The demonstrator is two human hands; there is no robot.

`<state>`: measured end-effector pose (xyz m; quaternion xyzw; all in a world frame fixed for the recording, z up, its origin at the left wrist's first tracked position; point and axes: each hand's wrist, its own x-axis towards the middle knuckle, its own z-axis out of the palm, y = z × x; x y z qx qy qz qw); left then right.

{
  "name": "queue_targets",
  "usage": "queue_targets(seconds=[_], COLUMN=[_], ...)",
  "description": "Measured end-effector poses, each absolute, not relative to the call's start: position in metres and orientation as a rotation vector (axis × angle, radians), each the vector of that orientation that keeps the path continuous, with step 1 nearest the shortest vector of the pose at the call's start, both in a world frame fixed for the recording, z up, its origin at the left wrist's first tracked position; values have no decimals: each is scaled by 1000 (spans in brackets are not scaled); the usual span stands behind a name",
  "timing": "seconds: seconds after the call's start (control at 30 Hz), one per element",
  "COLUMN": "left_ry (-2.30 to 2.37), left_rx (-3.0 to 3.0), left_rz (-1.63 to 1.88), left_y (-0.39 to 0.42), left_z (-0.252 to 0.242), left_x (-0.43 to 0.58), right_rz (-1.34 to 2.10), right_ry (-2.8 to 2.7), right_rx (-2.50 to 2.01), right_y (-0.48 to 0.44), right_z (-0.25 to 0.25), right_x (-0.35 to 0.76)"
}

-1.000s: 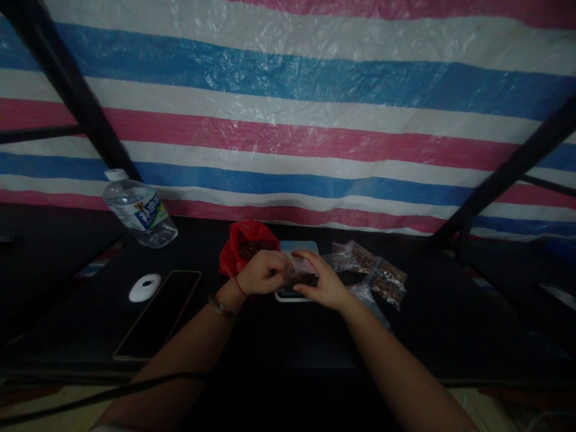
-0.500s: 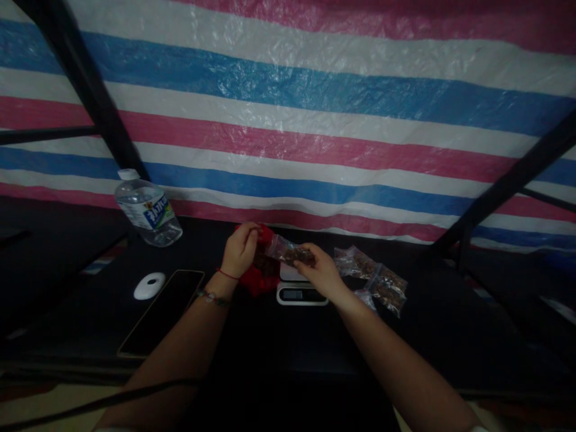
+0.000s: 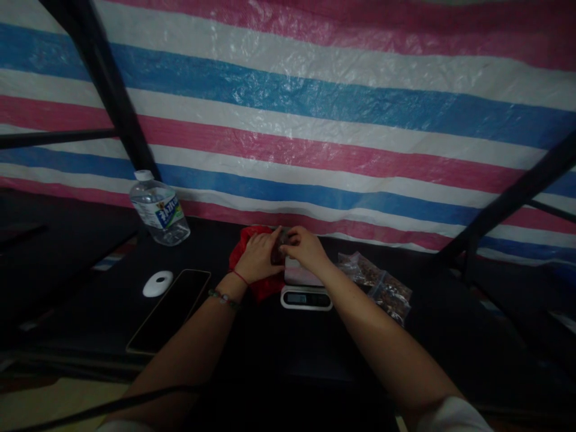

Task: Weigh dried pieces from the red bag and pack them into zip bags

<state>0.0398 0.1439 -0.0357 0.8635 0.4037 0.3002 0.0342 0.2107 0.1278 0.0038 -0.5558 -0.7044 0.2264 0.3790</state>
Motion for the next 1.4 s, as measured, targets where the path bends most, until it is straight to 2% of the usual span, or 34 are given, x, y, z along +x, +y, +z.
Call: queue_targets(seconds=[0.4,0.67,0.87,1.23,1.4], left_ry=[1462,1502,1419,1347,1372], left_rx=[2649,2614,2589,2560,2557], left_rz=[752,913,987,1027,1033], left_y=[143,140,138,140,140], left_z=[-34,-30,-32,-33,-34], left_x=[38,39,42,41,41], right_rz=[405,401,349,309,413], right_ry=[-1959,-1990,-2218,-2190,-2062], right_rx=[-1460,-1396,-1391,-1431,-1473], right_y=[133,134,134,138,141], right_z=[22,22,26,21,19], right_x=[212,209,208,207,209])
